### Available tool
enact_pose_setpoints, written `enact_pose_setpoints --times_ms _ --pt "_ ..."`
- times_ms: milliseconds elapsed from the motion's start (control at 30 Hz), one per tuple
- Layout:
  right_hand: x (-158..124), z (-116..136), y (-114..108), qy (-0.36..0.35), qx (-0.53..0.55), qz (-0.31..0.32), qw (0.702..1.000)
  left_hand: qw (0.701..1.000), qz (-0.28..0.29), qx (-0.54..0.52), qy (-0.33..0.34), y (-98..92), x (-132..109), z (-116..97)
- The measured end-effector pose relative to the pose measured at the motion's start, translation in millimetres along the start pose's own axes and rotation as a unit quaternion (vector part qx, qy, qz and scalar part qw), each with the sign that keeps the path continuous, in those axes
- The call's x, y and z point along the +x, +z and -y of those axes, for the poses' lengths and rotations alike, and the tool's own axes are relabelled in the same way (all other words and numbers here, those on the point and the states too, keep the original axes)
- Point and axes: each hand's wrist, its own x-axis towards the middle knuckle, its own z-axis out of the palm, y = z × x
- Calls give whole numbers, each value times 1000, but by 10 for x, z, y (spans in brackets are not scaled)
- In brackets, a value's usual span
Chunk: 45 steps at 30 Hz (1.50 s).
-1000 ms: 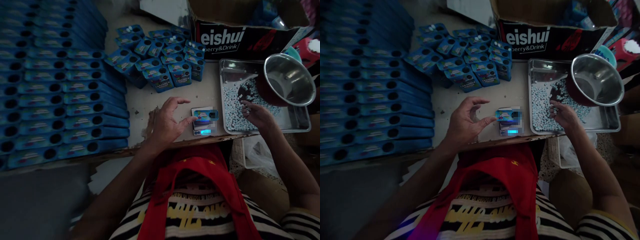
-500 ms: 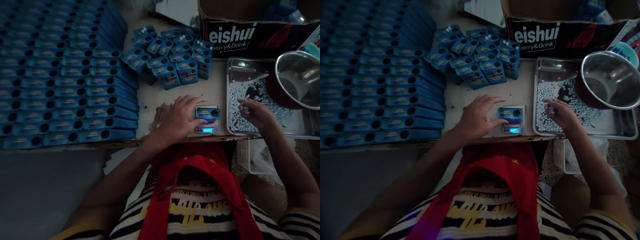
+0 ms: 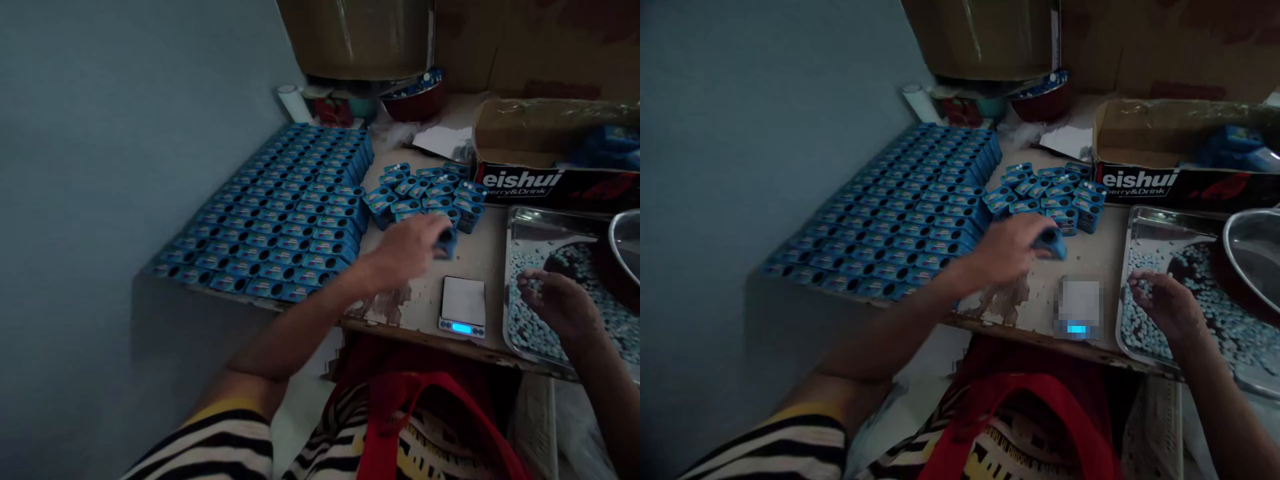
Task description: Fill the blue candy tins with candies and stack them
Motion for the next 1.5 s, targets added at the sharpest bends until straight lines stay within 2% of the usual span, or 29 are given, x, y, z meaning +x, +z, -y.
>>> enact_pose_setpoints --times_ms 100,167,233,300,400,467,567,633,700,767,833,900,967,1067,1167,1200,1267,1333,1367,1433,1500 --pt "-32 -106 28 55 34 -59 996 986 -101 51 -119 -569 236 871" --pt "-50 -163 66 88 32 -49 994 972 -133 74 -176 -790 449 1482" --pt "-49 -205 95 100 38 -48 993 977 -107 54 -175 -835 644 2013" --pt "-34 -230 99 106 47 -64 991 985 -43 31 -162 -745 763 2408" --pt "3 -237 48 112 52 -75 990 988 42 14 -149 -524 764 2741" --pt "43 -219 -14 118 53 -86 988 986 86 6 -145 -416 698 2850" --pt "145 -160 -104 113 60 -119 985 976 155 4 -155 -363 627 2943" --pt "229 -117 -143 96 69 -128 985 966 193 9 -170 -376 618 2952" --pt "304 -89 -165 81 81 -124 986 962 200 20 -183 -393 611 2880" --pt "353 -83 -181 75 92 -114 986 968 169 36 -182 -388 571 2703" --pt "376 -93 -198 73 100 -106 987 981 113 62 -144 -342 480 2440" --pt "384 -100 -211 70 108 -103 986 989 67 97 -86 -245 357 2146" --pt "389 -91 -216 63 116 -100 986 989 54 129 -50 -96 250 1890" --pt "399 -60 -210 44 124 -84 988 981 64 166 -84 171 204 1670" --pt "392 -48 -185 35 127 -68 989 973 45 186 -131 315 266 1644" --pt "382 -50 -169 33 124 -65 990 972 32 183 -143 299 287 1657" --pt "361 -58 -128 22 116 -62 991 973 -1 161 -164 151 305 1675" --pt "358 -61 -80 11 109 -53 993 976 -44 126 -173 -114 281 1639" --pt "368 -59 -61 10 108 -46 993 980 -64 106 -156 -262 252 1583" --pt "408 -52 -38 4 120 -47 992 978 -125 95 -138 -517 166 1360" --pt "456 -44 -36 -11 129 -53 990 982 -144 70 -104 -620 57 977"
